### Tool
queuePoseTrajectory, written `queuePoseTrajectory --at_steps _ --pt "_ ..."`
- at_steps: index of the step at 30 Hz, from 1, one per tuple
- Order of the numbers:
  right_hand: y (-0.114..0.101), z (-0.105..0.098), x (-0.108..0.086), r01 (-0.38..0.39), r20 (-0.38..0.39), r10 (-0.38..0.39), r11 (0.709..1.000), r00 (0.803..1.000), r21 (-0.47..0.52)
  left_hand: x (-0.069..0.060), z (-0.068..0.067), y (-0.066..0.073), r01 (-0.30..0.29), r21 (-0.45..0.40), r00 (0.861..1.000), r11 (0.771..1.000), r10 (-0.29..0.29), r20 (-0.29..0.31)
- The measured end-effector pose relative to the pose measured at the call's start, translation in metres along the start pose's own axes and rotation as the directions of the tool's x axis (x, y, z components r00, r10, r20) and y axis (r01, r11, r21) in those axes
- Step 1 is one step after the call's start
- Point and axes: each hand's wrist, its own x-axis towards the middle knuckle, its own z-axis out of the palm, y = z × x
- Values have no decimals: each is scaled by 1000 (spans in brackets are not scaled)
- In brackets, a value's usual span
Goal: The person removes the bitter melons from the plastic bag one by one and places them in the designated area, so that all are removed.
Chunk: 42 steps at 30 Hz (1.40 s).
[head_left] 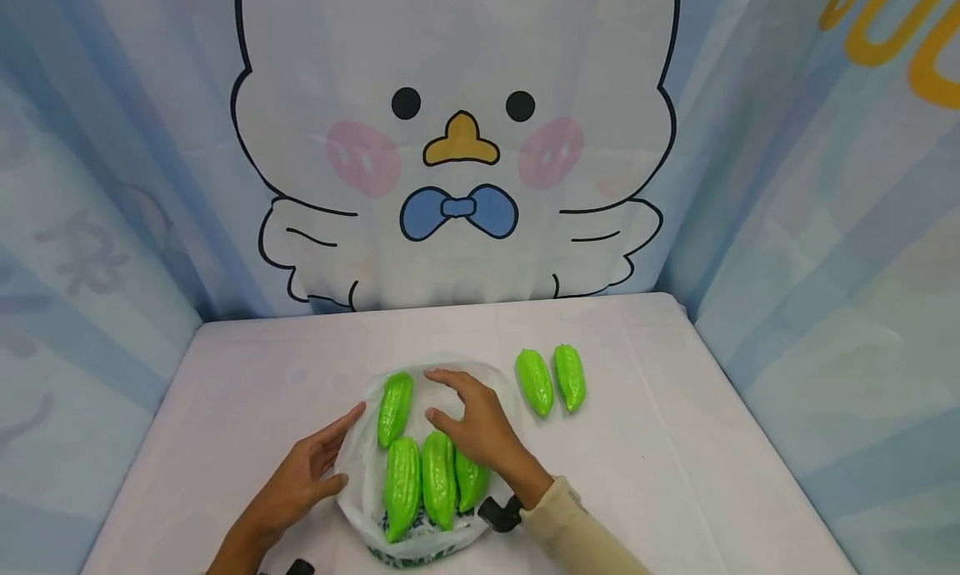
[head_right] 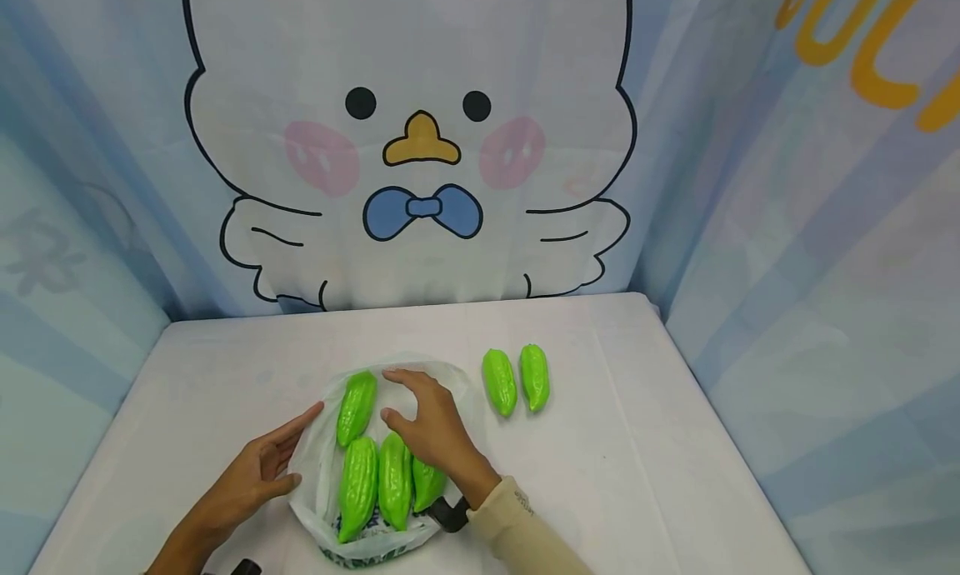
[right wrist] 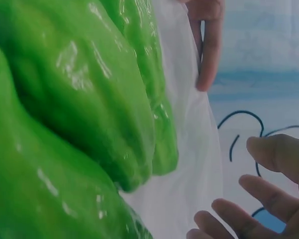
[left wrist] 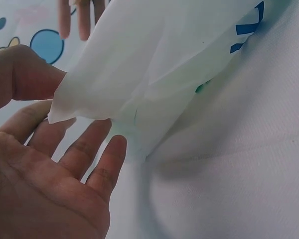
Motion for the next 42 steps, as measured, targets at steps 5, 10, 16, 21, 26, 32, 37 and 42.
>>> queuePoseTrajectory --at_steps 5,10,16,21,26,32,37,42 --pt "-5 10 9 -16 94 18 1000 995 -17 -1 0 0 -7 -15 1000 1000 7 6" --pt "-8 18 17 -57 167 65 997 984 -51 -1 1 0 -7 -21 1000 1000 7 6" --pt "-9 28 27 -38 215 62 993 975 -116 -1 1 -3 -6 -11 1000 1000 6 -6" --pt "-8 34 33 -8 252 50 986 966 -166 -1 0 -3 -17 -23 1000 1000 17 -7" --pt "-6 36 37 -10 245 62 978 967 -209 -2 0 -2 -46 -42 999 998 47 15" --pt "-6 35 39 -37 192 79 976 978 -213 -2 -2 -3 -58 -52 998 997 60 28" --pt "-4 37 40 -98 150 125 980 981 -171 -2 -2 -3 -65 -49 997 997 66 27" --pt "-3 39 39 -143 128 164 977 978 -155 -1 -2 -4 -64 -51 998 997 65 24"
